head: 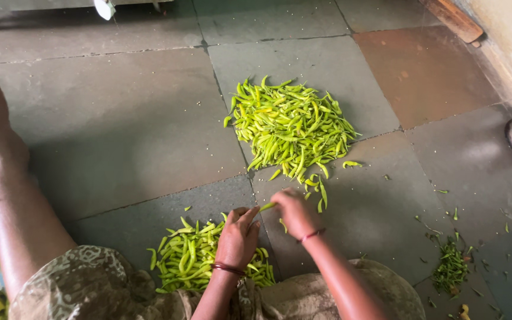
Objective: The person sits on the floor and removes the stems from green chilies by hand. They pick up chilies from a pile, pull off the stems, and place the trimmed chilies into a separate pile on the floor.
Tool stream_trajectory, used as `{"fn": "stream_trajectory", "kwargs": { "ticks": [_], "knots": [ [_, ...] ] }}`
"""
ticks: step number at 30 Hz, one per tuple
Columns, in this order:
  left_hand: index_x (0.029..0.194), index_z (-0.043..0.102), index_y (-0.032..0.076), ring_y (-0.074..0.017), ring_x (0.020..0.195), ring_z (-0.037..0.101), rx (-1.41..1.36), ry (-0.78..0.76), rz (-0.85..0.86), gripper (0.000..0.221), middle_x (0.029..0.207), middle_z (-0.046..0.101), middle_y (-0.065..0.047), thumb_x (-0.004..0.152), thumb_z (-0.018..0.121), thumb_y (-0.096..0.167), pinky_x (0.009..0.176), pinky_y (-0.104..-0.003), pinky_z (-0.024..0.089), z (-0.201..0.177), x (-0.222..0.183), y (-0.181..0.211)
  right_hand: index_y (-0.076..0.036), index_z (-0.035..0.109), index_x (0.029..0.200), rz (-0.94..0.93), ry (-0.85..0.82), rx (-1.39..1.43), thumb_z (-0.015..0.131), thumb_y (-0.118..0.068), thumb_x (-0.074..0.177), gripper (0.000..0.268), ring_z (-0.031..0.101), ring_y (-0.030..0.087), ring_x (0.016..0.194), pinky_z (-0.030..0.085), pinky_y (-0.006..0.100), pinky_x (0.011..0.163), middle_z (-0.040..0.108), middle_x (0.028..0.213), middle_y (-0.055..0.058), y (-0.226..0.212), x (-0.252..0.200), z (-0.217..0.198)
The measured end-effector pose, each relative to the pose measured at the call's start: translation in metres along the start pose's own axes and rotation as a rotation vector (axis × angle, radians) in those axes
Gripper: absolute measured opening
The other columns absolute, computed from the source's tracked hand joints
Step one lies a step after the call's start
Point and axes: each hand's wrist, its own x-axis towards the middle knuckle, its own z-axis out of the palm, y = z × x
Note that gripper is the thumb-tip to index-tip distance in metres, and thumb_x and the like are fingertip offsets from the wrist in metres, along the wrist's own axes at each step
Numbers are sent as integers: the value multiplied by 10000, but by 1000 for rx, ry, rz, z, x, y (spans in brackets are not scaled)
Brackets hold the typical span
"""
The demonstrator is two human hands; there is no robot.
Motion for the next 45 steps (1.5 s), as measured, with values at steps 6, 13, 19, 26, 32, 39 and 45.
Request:
{"fn": "stream_trajectory", "kwargs": {
  "ticks": [6, 13, 19, 26, 32, 39, 45],
  "knots": [
    [1071, 750, 79, -324, 770, 736, 90, -146, -258, 214, 823, 761, -144, 924, 651, 200, 715, -416, 560, 3, 2, -16, -82, 711, 930, -77, -26, 84, 727, -118, 848, 91, 670, 348, 918, 526, 429, 786, 713, 915, 118, -55, -17, -21],
    [1079, 750, 39, -142, 639, 660, -372, -109, -543, 231, 738, 736, -72, 979, 592, 175, 610, -303, 529, 3, 8, -36, -49, 723, 981, 117, -432, 758, 708, -224, 981, 175, 653, 128, 822, 544, 279, 739, 715, 877, 19, -43, -18, -15],
    [1032, 767, 22, -150, 673, 687, -364, -204, -574, 238, 777, 762, -76, 961, 597, 172, 646, -297, 544, -19, 11, -50, -83, 723, 979, 350, -396, 877, 674, -167, 931, 108, 638, 25, 715, 542, 226, 632, 719, 831, -54, -3, -13, -11],
    [904, 816, 69, -318, 898, 728, 107, -118, -253, 252, 933, 772, -146, 872, 644, 252, 798, -367, 542, -37, 13, -46, -152, 792, 1085, 639, 175, 93, 651, -197, 929, 216, 729, 248, 788, 558, 363, 719, 772, 894, 123, 125, 14, -46],
    [993, 780, 68, -287, 864, 757, 27, -77, -339, 248, 920, 772, -151, 880, 658, 253, 785, -367, 567, -30, 12, -30, -171, 803, 997, 623, 82, -310, 732, -293, 874, 188, 703, 377, 933, 553, 472, 803, 749, 1009, 153, 141, 14, -9],
    [1033, 779, 79, -281, 931, 750, -17, -66, -214, 235, 999, 779, -123, 877, 663, 210, 833, -359, 565, -26, 12, -28, -66, 733, 916, 649, -95, 450, 812, -268, 752, 273, 680, 117, 674, 527, 300, 540, 744, 803, 37, 61, 16, -37],
    [1298, 612, 41, -189, 841, 724, -268, -297, -339, 416, 938, 748, -108, 915, 664, 195, 732, -318, 551, -10, 8, -25, -105, 699, 873, 494, -303, 786, 763, -225, 857, 137, 551, 86, 608, 439, 258, 505, 656, 724, -13, -48, -2, -11]
  ]
}}
